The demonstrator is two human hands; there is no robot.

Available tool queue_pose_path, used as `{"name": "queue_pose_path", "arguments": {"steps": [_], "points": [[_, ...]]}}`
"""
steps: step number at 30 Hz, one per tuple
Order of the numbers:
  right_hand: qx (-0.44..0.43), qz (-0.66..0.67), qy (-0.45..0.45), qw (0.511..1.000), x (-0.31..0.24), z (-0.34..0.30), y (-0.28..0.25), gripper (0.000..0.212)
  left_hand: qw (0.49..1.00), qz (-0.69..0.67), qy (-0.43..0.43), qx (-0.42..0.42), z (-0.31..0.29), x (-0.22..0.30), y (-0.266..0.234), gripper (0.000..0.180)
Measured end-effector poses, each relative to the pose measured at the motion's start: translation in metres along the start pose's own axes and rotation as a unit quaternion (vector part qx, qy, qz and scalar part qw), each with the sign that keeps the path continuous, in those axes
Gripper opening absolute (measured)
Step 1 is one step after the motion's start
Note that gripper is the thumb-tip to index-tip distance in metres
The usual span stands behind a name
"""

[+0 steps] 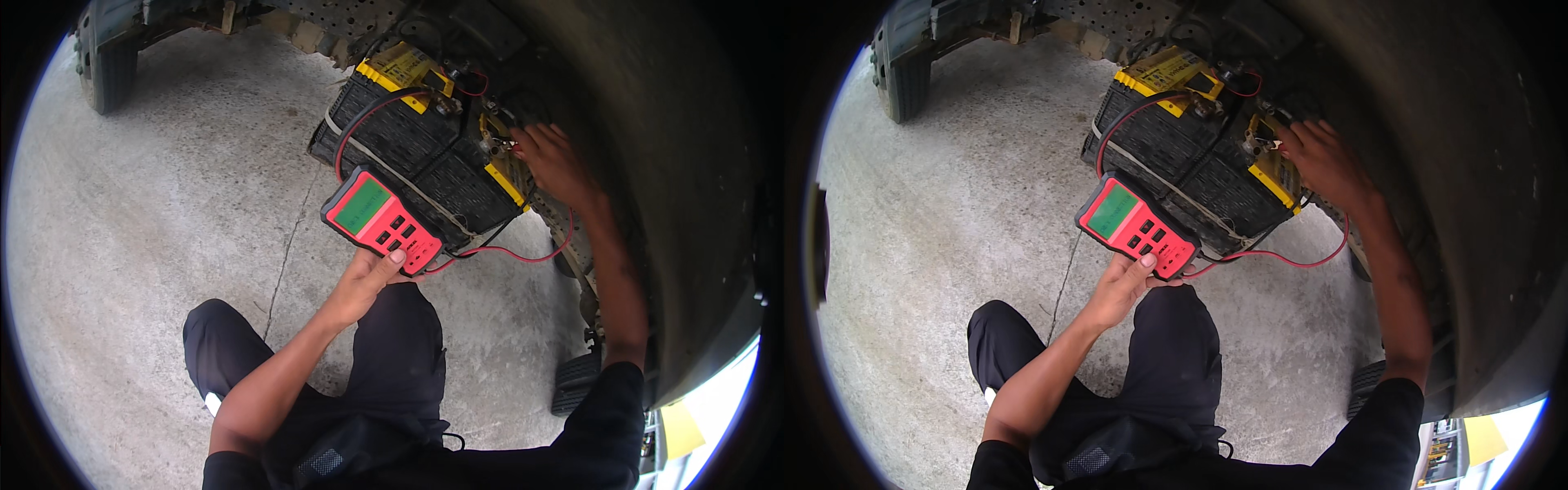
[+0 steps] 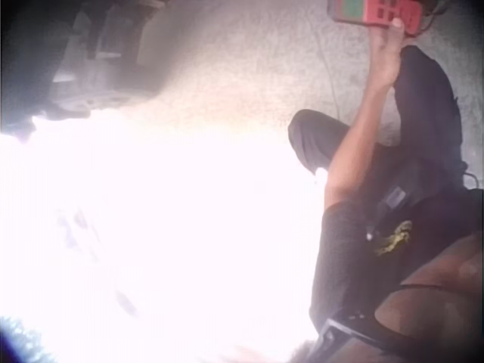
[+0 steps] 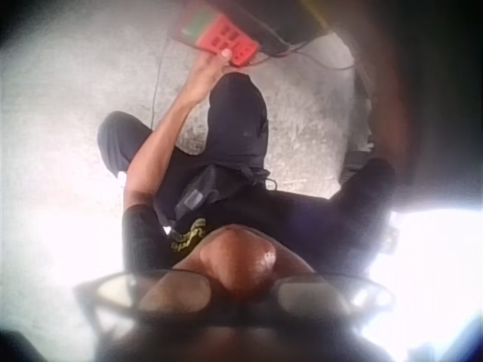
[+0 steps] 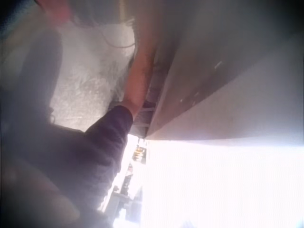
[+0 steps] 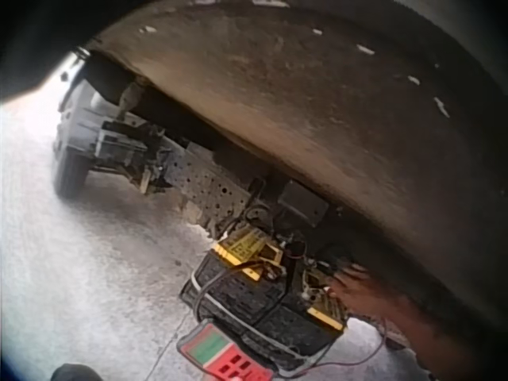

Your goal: The person kneels beside a vehicle and uses a handheld battery tester to check a multi-cell battery pack. They attach the tester's clamps to the battery terminals, press buttons on the device, and observe the display while adjusting connections.

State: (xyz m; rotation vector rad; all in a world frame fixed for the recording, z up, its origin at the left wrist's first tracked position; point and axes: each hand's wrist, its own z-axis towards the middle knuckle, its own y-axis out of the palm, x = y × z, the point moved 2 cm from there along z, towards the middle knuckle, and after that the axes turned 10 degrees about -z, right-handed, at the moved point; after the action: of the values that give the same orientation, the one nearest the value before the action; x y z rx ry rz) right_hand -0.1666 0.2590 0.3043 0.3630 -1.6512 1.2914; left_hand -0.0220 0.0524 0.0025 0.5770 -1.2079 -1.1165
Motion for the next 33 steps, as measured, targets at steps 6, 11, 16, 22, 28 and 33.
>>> {"name": "queue_pose_path", "arguments": {"steps": [6,11,16,22,28,33], "points": [[0.006,0.001,0.031,1.0,-0.002,0.003,0.004,0.036,1.0,-0.004,-0.006,-0.018,0.0,0.006,0.005,0.05],[-0.031,-0.018,0.072,0.997,-0.01,0.004,-0.003,0.049,0.999,0.0,-0.023,-0.026,0.0,0.006,0.006,0.05],[-0.047,-0.01,0.118,0.992,-0.026,0.009,-0.043,0.065,1.0,0.014,-0.007,-0.018,-0.002,0.013,0.011,0.049],[-0.086,-0.042,0.104,0.99,-0.025,0.012,-0.041,0.064,1.0,0.026,-0.001,-0.006,-0.002,0.007,-0.001,0.048],[-0.055,0.002,0.111,0.992,-0.018,0.009,0.009,0.043,0.999,0.05,-0.005,-0.013,0.001,0.009,-0.003,0.05],[-0.022,-0.056,0.126,0.99,-0.021,0.002,0.015,0.035,0.999,0.018,-0.009,-0.025,-0.003,0.017,0.002,0.061]]}}
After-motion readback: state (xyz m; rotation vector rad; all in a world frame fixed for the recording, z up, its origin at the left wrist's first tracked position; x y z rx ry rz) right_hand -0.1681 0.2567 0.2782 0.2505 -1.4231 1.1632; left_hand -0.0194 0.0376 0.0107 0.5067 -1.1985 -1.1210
